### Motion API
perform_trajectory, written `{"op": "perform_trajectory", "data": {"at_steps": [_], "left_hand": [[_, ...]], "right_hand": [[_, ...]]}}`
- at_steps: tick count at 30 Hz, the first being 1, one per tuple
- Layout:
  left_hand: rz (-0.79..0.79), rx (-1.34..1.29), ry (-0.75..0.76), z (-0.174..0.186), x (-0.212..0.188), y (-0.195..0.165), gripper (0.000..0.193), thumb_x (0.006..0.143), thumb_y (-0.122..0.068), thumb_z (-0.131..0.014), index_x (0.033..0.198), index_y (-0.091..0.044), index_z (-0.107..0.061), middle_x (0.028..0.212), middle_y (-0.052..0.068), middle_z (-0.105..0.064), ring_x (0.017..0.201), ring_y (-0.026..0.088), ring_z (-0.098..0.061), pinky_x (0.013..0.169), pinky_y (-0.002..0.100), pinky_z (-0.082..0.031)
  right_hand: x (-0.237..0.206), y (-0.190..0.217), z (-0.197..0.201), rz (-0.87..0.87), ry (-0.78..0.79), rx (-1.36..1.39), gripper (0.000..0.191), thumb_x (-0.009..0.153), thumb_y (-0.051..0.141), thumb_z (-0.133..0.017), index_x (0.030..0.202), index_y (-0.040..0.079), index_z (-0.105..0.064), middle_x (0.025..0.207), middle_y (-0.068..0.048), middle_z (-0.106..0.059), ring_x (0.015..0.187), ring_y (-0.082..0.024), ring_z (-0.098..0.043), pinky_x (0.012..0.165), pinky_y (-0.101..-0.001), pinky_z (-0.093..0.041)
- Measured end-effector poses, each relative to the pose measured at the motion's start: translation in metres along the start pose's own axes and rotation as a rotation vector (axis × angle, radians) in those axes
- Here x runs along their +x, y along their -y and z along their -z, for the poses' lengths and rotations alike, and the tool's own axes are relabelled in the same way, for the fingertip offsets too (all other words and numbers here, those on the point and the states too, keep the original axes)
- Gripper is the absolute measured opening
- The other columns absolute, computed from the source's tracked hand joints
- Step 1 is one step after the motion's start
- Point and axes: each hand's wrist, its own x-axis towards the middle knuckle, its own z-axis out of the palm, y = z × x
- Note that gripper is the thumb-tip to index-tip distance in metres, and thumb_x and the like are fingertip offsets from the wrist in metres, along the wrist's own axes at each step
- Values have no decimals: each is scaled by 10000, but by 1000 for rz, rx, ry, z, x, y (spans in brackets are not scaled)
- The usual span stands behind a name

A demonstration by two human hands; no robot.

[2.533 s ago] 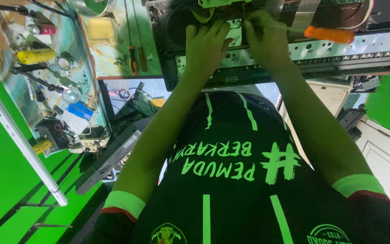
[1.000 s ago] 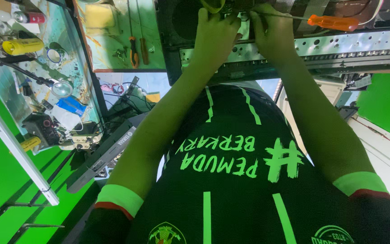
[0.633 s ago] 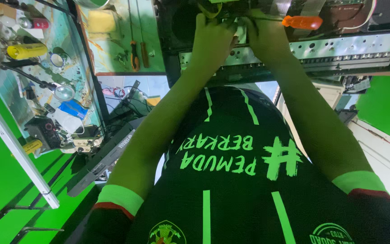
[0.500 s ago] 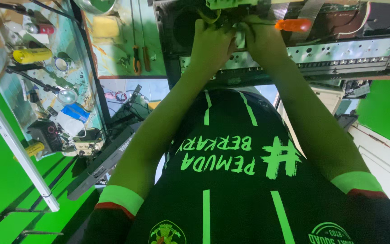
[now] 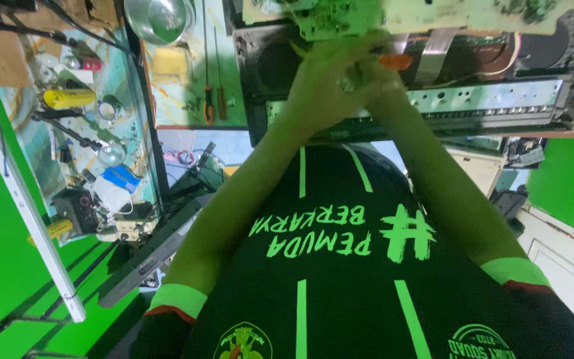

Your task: The person disassembles and repairs the internal components of an electronic keyboard by hand and using a screwdriver. They remove a metal component from the chassis, handle a small circuit board, and work with various internal wires within the instrument.

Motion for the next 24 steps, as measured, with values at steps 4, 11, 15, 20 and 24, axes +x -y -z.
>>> {"op": "perform_trajectory", "data": {"at_steps": [4,11,15,20,24], "left_hand": [[133,-84,74,-5,6,-15,296,1011,-218,-734,1297,-149,-706,1213,61,-755,1079,212,-771,970,327,-620],[31,-102,81,6,6,-15,233,1027,-159,-695,1260,-146,-699,1190,57,-757,1065,230,-767,930,336,-624],[20,-51,96,5,13,-9,243,1005,-155,-719,1247,-133,-700,1130,47,-765,1012,222,-763,894,348,-614],[9,-8,179,11,18,-7,263,1007,-157,-710,1263,-96,-696,1094,81,-766,1044,303,-733,940,415,-582],[-28,-39,242,23,23,-9,231,1046,-142,-668,1270,-89,-678,1179,98,-757,1130,294,-740,1177,521,-424]], "right_hand": [[-1,-2,-8,-440,564,-46,158,1107,182,-585,1101,89,-712,1132,-111,-728,1075,-250,-713,961,-393,-578],[7,14,36,-218,139,271,127,1021,67,-599,1110,40,-686,1056,-142,-716,941,-265,-717,785,-379,-611],[2,52,121,-317,-129,409,216,1044,-16,-566,1249,-24,-634,1159,-208,-698,961,-280,-733,793,-335,-612],[14,88,180,79,-258,456,310,1056,-73,-574,1364,-73,-607,1254,-270,-689,996,-305,-755,828,-305,-621],[28,89,187,129,-230,289,204,1105,-26,-678,1310,-33,-673,1184,-221,-740,1021,-294,-774,868,-305,-658]]}}
